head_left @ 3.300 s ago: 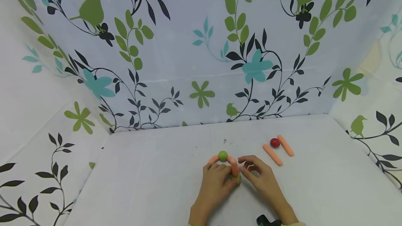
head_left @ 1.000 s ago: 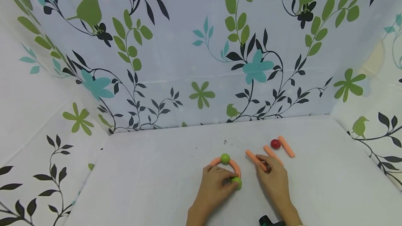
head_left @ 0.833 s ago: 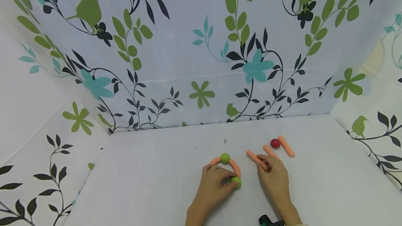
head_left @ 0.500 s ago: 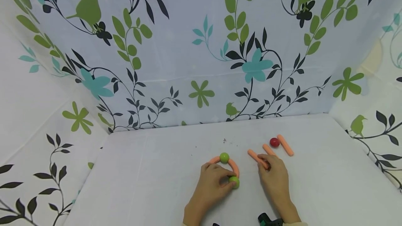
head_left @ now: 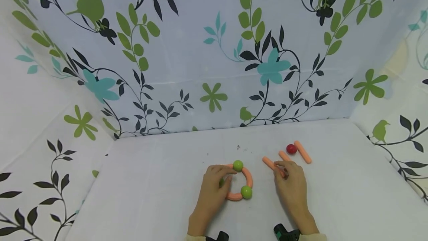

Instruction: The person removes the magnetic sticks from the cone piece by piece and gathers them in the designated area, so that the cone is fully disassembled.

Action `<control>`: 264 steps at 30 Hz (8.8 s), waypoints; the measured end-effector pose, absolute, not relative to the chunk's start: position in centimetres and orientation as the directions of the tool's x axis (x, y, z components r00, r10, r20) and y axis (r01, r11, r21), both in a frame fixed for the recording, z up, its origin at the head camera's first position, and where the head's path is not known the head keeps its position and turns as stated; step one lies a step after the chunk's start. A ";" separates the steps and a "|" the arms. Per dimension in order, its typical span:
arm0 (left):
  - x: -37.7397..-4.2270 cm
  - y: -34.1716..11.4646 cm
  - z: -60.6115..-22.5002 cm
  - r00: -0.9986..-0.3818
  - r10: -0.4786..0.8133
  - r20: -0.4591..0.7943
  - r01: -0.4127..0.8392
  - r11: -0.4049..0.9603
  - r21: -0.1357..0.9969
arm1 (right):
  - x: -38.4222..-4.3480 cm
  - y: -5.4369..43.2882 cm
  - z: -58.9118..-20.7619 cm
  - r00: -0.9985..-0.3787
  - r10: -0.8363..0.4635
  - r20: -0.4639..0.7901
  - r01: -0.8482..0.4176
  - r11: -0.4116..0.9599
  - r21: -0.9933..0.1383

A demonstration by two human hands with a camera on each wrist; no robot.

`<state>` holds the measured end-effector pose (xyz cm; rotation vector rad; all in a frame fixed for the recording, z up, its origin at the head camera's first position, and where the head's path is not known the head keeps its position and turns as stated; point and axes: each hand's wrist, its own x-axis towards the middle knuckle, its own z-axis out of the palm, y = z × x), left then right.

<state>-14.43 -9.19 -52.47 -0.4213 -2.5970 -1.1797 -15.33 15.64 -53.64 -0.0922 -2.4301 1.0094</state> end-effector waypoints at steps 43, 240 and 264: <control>-16.5 -11.9 -50.9 -0.925 0.379 0.007 0.284 0.681 0.675 | -16.3 12.1 -53.5 -0.916 -0.397 0.066 -0.262 0.464 -0.846; -12.9 -16.1 -48.9 -0.764 0.633 0.128 0.645 0.759 0.094 | -13.7 22.7 -47.3 -0.887 -0.152 0.436 -0.412 0.685 -0.601; -10.5 -15.4 -48.8 -0.667 0.716 0.204 0.726 0.687 -0.036 | -9.4 14.4 -48.6 -0.727 -0.491 0.481 -0.686 0.478 -0.549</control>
